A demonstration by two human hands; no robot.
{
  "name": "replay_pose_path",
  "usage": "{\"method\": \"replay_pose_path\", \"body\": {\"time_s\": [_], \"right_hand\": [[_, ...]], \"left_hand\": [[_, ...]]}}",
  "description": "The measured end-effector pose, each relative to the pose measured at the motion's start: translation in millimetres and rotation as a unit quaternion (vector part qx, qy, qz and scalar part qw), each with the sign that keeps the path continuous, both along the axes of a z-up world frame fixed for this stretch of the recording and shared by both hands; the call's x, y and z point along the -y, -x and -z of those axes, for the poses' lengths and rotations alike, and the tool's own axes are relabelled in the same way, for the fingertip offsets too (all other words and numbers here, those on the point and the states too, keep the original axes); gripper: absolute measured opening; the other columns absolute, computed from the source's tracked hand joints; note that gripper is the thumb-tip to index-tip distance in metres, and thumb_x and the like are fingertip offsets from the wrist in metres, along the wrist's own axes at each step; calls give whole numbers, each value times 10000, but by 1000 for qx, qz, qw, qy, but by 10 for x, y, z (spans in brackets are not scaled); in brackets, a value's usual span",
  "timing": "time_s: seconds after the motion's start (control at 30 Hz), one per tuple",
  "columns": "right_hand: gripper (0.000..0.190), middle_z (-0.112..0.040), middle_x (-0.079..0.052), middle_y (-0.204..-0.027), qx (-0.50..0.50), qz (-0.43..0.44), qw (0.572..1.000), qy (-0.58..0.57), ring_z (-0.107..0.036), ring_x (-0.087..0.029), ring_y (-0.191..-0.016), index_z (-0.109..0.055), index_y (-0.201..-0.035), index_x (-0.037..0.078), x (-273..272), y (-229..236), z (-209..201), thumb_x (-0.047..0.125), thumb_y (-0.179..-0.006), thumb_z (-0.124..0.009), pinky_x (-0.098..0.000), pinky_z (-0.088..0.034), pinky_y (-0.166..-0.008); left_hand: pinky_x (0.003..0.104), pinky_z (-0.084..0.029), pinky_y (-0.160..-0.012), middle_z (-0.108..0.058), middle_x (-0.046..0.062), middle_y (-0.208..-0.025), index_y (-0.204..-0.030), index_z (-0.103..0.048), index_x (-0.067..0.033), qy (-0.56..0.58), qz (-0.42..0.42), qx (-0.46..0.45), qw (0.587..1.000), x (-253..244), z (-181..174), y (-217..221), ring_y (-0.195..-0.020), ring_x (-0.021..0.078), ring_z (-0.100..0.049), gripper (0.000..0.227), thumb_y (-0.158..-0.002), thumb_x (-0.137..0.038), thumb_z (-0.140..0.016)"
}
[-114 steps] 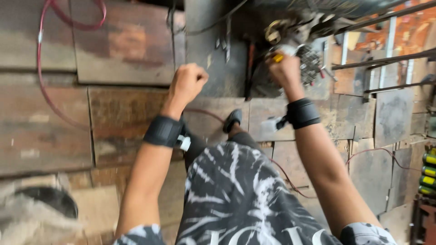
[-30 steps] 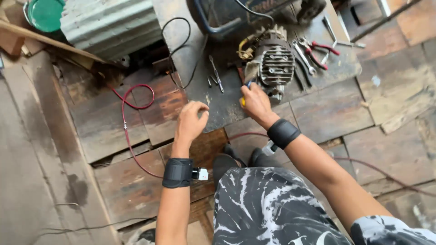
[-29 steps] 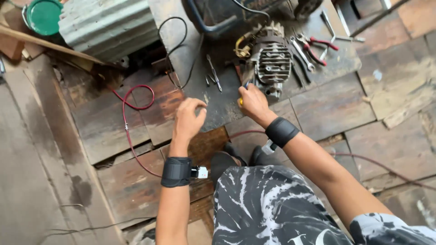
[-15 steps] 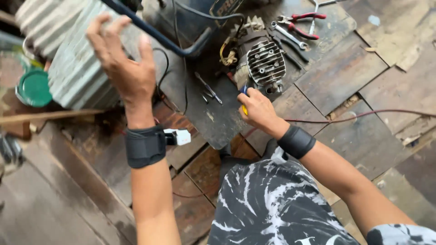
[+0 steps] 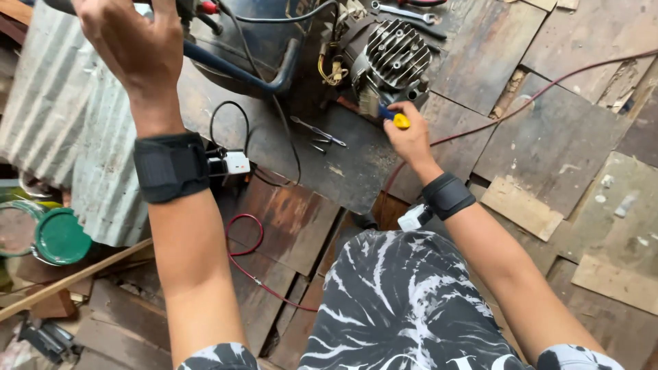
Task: The recorder is repairing and cleaning a small air compressor motor using various tools including wrenches and a brush.
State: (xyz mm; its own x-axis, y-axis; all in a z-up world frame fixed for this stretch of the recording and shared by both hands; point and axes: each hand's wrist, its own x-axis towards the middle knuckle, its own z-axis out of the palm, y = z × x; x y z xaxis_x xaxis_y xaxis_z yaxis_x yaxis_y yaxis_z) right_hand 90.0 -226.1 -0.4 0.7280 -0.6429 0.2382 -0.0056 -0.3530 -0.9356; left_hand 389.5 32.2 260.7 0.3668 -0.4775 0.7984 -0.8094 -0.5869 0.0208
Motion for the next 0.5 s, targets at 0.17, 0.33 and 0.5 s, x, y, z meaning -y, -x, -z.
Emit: {"method": "replay_pose_path", "body": {"time_s": [0.17,0.33,0.5], "right_hand": [[177,-688,-76,-873,53,57,967,-241,-659,-95,-722,-683,-1133,48,31,-199,432,123,-974,-665,-264,-564,-624],[141,-709,-99,-853,10,115,964,-238,-684,-137,-717,-687,-1077,43,-273,-89,67,157,-998,-666,-298,-574,-630],[154,-705,-190,-1005,106,148,982,52,-717,-359,-926,-672,-1129,4,-497,-152,-295,100,-1008,-680,-398,-555,-827]], "left_hand": [[390,-476,-681,-648,95,-698,-771,-611,-35,-23,0,67,998,-56,-186,-492,-660,254,-629,412,-1064,-311,-701],[301,-513,-609,-701,40,-756,-819,-678,-45,-64,126,31,989,-99,-251,-643,-623,158,-659,346,-1093,-253,-635],[316,-477,-660,-700,32,-758,-859,-704,-41,-104,62,-149,981,-183,-222,-662,-692,141,-661,344,-1093,-284,-638]]}}
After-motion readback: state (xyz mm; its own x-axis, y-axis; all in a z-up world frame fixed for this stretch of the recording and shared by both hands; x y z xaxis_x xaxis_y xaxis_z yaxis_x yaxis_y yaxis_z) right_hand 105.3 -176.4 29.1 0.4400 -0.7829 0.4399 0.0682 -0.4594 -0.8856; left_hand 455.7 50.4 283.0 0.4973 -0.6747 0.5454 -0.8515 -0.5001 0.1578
